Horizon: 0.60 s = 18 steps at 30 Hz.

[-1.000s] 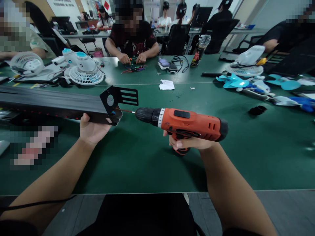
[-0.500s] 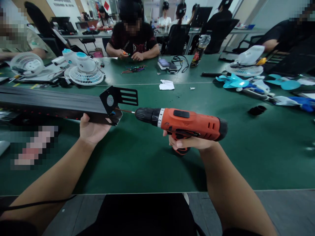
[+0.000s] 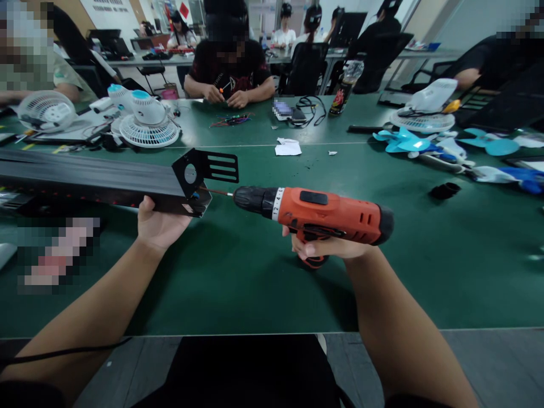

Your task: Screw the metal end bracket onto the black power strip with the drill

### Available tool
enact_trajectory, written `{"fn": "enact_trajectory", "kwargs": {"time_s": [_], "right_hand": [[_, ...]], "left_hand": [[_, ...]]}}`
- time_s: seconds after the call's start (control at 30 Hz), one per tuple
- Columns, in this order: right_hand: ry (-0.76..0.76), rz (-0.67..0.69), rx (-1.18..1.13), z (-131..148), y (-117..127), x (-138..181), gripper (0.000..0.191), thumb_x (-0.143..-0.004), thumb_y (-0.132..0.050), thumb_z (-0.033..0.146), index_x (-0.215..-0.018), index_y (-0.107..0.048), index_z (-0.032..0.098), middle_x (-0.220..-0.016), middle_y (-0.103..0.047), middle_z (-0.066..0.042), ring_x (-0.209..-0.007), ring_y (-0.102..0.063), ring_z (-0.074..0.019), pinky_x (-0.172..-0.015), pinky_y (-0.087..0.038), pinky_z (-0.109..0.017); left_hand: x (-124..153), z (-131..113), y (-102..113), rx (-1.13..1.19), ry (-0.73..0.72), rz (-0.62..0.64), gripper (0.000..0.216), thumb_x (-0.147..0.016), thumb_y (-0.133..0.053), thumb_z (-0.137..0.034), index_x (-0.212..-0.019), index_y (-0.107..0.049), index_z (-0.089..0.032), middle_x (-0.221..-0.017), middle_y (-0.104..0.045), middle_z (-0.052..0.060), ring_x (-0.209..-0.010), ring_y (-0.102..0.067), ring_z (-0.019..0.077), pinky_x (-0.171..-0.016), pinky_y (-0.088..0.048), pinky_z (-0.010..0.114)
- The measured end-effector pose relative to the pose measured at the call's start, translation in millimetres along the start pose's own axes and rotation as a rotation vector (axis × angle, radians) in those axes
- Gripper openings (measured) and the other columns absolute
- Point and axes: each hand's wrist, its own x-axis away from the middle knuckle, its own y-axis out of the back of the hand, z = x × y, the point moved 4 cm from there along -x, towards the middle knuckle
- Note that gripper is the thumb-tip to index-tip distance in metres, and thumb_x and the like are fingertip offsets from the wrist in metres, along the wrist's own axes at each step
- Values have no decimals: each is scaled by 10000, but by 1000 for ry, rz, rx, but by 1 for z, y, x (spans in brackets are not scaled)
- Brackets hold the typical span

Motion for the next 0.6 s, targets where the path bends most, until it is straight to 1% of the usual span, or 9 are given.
{"fn": "enact_trajectory", "kwargs": {"time_s": [0.17, 0.33, 0.43, 0.6], "right_hand": [[1, -17, -3, 2, -1, -1, 466, -1029, -879, 412, -1417, -736, 197, -795, -726, 12, -642, -693, -143, -710, -667, -311], [-6, 4, -11, 0, 0, 0, 486, -1027, -881, 421, -1430, -728, 195, -801, -731, 13, -649, -705, -147, -726, -677, -322], [-8, 13, -9, -2, 1, 1, 481, -1035, -872, 418, -1431, -719, 192, -803, -729, 10, -650, -700, -147, -723, -672, -318], [1, 3, 0, -2, 1, 1, 481, -1038, -865, 420, -1424, -707, 182, -802, -719, 13, -651, -697, -146, -716, -667, -312]], "left_hand": [[-1, -1, -1, -21, -11, 5, 629, -774, -1028, -548, -1319, -810, -322, -1435, -837, 73, -1544, -658, 394, -1079, -696, 447], [-1, 1, 2, -8, -7, -17, 611, -806, -1004, -531, -1339, -789, -324, -1365, -861, 61, -1589, -616, 378, -1133, -671, 443], [0, 1, 2, -10, -2, -11, 588, -818, -996, -536, -1330, -791, -332, -1389, -852, 55, -1599, -607, 377, -1150, -661, 450], [0, 0, 1, -35, -6, -6, 584, -797, -1007, -558, -1288, -813, -307, -1434, -838, 77, -1595, -605, 395, -1119, -673, 455]]}}
